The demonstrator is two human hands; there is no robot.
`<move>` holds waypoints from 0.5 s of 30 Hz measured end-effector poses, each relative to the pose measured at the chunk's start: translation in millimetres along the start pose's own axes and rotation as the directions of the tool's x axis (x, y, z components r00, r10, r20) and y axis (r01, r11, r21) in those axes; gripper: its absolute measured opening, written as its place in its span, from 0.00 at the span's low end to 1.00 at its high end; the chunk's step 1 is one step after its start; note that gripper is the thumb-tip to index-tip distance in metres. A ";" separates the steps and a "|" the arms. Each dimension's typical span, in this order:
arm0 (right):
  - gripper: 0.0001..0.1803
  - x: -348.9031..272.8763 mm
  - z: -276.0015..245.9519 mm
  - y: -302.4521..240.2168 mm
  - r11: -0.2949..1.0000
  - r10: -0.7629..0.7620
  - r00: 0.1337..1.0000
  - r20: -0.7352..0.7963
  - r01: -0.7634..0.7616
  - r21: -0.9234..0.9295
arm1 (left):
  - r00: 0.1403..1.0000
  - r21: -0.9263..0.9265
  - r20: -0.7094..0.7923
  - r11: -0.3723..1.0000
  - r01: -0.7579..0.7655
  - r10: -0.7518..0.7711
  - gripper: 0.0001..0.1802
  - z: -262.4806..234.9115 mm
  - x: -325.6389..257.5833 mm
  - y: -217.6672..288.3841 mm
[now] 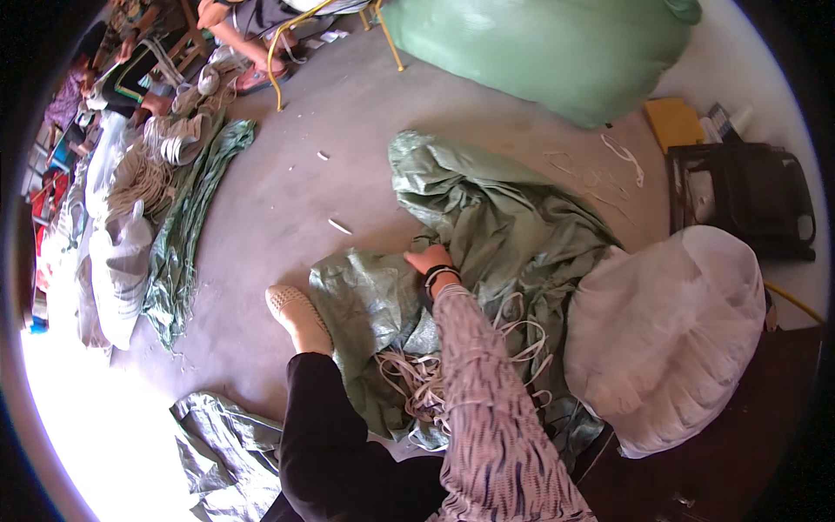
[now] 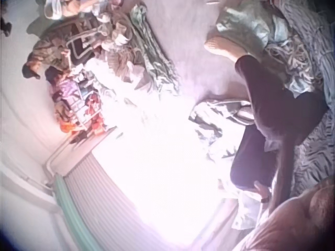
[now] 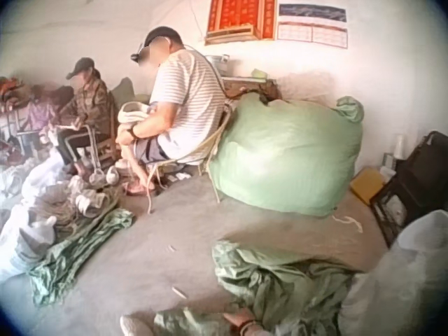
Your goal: Lacing a shoe by threading laces through the eyelets.
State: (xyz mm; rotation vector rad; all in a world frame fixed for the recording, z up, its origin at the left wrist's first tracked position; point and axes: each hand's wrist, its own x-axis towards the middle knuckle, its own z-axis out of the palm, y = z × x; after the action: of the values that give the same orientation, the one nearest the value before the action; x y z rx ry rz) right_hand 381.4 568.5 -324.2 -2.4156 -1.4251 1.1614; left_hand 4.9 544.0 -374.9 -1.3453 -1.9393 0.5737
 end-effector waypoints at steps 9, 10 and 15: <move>0.32 -83.5 110.3 -175.6 0.306 -0.638 0.769 0.031 0.217 0.927 | 0.998 -0.530 0.066 0.847 0.048 -0.015 0.16 27.6 -68.8 60.2; 0.31 -110.2 106.7 -181.3 0.354 -0.659 0.750 -0.051 0.369 0.859 | 0.967 -0.819 0.248 0.521 0.239 -0.054 0.16 20.8 -62.1 42.8; 0.13 -121.9 29.0 -37.1 0.462 -0.702 0.699 -0.137 0.593 0.660 | 0.988 -0.303 0.102 0.950 -0.077 0.113 0.15 -49.9 -55.1 48.2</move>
State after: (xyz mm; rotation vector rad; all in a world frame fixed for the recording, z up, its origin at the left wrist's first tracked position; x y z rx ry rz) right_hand 303.5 485.4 -260.2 -1.1214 -1.4201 1.3242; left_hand 84.4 508.6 -391.6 -1.6320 -2.1306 0.4247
